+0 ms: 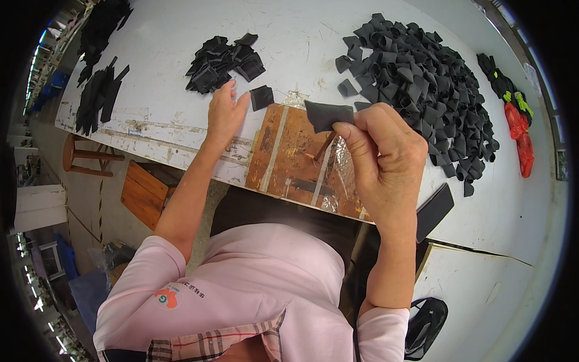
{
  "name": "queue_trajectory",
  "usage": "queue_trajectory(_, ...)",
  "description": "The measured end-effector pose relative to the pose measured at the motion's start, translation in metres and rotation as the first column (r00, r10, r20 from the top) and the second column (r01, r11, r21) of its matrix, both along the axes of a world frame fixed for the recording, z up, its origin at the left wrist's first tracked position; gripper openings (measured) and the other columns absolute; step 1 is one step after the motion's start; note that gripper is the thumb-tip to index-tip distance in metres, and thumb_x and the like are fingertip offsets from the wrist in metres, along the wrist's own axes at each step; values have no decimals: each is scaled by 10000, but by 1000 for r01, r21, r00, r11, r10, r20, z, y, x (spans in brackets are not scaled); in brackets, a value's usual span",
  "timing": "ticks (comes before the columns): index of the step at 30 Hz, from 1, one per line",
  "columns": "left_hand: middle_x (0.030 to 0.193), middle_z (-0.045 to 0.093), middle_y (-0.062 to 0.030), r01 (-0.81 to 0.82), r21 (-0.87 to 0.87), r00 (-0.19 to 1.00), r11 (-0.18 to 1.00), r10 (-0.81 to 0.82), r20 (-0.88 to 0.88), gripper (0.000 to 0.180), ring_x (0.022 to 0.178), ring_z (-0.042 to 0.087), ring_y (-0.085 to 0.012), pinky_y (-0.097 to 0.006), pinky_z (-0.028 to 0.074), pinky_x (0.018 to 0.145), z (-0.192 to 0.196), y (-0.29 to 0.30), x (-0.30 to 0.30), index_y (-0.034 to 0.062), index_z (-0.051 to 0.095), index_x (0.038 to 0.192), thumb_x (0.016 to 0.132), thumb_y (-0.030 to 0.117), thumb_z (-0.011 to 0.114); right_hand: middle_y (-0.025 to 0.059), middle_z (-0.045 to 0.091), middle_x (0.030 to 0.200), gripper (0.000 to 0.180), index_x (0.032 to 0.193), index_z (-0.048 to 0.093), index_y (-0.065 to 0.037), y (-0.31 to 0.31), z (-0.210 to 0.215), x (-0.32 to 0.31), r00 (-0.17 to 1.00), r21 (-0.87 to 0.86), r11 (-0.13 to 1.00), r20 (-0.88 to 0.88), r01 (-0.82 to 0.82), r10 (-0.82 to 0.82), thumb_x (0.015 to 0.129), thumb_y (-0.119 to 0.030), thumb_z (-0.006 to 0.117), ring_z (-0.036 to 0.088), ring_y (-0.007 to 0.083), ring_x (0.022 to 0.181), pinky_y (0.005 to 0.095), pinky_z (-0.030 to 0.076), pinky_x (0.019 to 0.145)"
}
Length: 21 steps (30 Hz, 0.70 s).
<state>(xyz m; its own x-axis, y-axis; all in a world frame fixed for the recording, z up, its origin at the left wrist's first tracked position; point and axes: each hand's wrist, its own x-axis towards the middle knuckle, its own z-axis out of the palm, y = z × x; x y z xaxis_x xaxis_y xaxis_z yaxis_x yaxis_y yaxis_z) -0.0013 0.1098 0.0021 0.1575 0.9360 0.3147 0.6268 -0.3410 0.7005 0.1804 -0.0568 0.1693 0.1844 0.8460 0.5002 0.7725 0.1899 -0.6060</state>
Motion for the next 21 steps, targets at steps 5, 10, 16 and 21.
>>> queue_trajectory(5, 923, 528, -190, -52, -59, 960, 997, 34, -276, 345, 879, 523, -329, -388, 415, 755, -3, 3, 17, -5, 528, 944, 714, 221, 651, 48, 434, 560, 146, 660, 499, 8, -4, 3, -2, 997, 7, 999, 60, 47, -48, 726, -25, 625, 371, 126, 466, 233, 302, 439)
queue_trajectory(10, 748, 514, -113, 198, -527, 928, 827, 15, 373, 204, 561, 508, -195, -305, 424, 484, -9, 14, 6, -4, 510, 842, 744, 143, 610, 56, 595, 727, 308, 952, 584, 49, 7, 14, 35, 842, 25, 965, -494, 262, -216, 845, -237, 546, 464, 59, 571, 173, 370, 513)
queue_trajectory(16, 662, 500, -48, 873, -487, 423, -6, 504, 753, 77, 448, 375, -36, -147, 226, 321, 78, -70, 1, 2, 504, 822, 826, 79, 507, 101, 558, 867, 319, 952, 600, -27, -35, -39, -21, 997, 154, 986, -53, 60, -52, 646, -71, 677, 527, 196, 723, 268, 438, 631)
queue_trajectory(21, 687, 504, -62, 918, -331, 396, -218, 537, 745, 101, 445, 381, -42, -144, 242, 333, 89, -114, 10, 24, 487, 883, 822, 99, 515, 105, 518, 958, 327, 951, 585, -31, -32, -56, -33, 979, -7, 994, -171, -109, 106, 636, -48, 674, 500, 225, 842, 288, 431, 673)
